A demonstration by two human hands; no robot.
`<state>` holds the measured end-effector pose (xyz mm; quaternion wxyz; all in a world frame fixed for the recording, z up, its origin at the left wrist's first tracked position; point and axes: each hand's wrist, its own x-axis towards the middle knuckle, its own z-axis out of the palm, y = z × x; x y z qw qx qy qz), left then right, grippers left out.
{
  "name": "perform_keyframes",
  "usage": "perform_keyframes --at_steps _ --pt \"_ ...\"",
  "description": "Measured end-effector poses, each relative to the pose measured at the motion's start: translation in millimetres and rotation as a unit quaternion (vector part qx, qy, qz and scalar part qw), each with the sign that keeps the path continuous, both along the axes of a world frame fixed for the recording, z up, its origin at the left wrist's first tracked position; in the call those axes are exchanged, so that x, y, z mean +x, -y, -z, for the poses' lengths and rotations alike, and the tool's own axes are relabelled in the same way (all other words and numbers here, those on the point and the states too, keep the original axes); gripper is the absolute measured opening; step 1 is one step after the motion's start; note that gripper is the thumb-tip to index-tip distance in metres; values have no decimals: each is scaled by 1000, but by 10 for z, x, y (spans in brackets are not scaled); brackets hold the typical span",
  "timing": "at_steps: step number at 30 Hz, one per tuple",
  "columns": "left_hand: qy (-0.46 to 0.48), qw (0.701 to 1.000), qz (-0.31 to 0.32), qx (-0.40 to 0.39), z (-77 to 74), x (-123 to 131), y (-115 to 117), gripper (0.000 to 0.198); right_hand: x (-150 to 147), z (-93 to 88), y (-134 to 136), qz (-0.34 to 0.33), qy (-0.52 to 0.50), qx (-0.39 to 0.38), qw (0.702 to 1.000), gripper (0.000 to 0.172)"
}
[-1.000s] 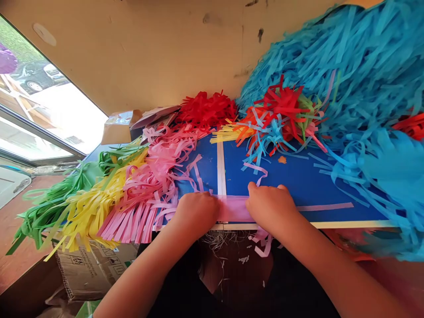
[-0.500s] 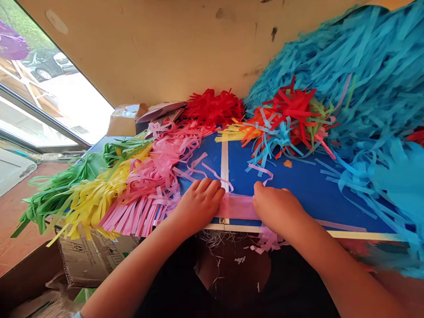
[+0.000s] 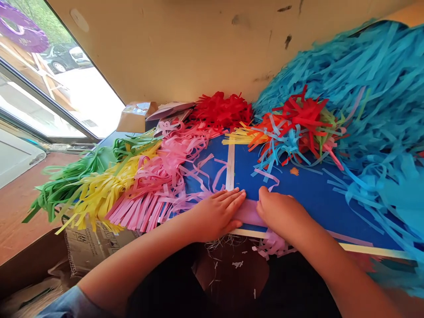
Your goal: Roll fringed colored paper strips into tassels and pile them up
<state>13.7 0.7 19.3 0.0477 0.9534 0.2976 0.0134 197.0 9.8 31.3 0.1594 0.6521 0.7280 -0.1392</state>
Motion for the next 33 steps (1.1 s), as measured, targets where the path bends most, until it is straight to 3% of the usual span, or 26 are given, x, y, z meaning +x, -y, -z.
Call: perform_keyframes --at_steps 6,12,17,20,23,28,33 --pt "-30 999 -39 21 154 -289 -21 80 -10 29 -17 -3 4 9 1000 24" --pt "-40 996 -61 43 184 -252 52 85 2 41 -17 4 6 4 1000 23" --pt "-69 992 -106 29 -73 -140 -67 43 6 28 -28 -7 12 -6 1000 23" --pt "-82 990 -105 38 -186 -87 -175 30 17 -2 -24 -14 18 0 1000 22" --pt "-77 992 -86 45 -155 -70 -216 23 43 -36 -23 -24 16 7 1000 20" --pt "-58 990 -102 71 6 -107 -174 24 102 -18 -41 -27 -20 24 999 16" --pt "-35 990 -124 54 43 -135 -164 20 133 36 -29 -15 -32 33 999 17"
